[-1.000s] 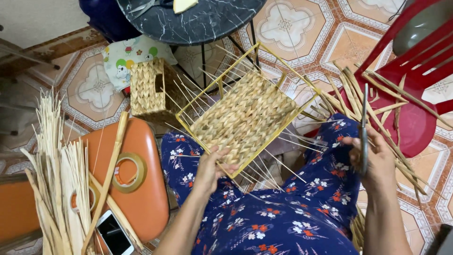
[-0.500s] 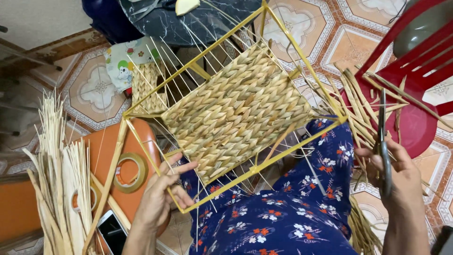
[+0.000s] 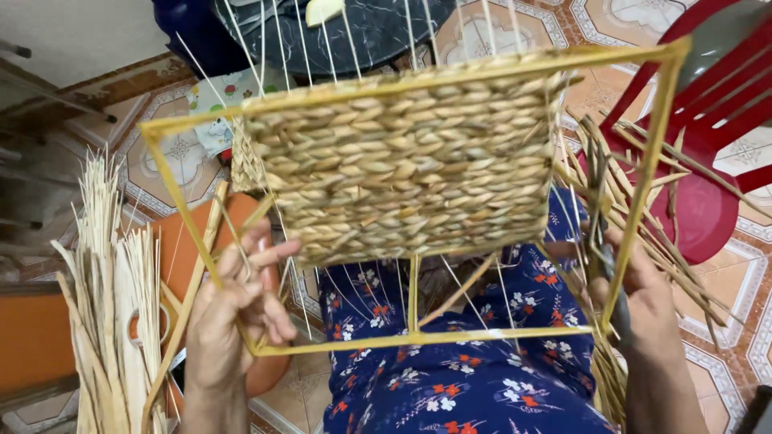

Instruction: Weaving a basket by interlacing fiber strips around a frame.

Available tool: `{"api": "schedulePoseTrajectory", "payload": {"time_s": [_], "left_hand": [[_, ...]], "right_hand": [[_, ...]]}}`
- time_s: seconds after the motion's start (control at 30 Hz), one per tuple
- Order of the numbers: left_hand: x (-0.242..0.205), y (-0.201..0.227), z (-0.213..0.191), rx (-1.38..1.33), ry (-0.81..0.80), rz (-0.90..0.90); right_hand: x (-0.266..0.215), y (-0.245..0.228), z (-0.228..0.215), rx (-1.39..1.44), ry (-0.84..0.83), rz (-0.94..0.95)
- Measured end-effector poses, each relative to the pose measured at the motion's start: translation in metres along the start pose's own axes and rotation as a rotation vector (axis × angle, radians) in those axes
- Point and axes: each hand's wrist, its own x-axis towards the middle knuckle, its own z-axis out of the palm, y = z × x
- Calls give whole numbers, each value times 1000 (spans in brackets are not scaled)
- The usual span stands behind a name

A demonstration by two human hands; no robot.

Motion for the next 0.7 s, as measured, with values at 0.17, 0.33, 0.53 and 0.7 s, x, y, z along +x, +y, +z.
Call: {"api": "schedulePoseTrajectory", "payload": {"time_s": [0.17,0.33,0.53,0.7], "left_hand": [[3,45,33,-50,-129,217],[-14,41,48,-153,-120,121],[-15,-53,15,60,16,-158],[-26,-63,17,184,7,-300]], "right_hand": [[23,-88,34,115,-100,-238],[8,-132,22,403,-100,-282],[-29,-23,-25,-59,-11,68],[-56,7,-15,12,63,226]]}}
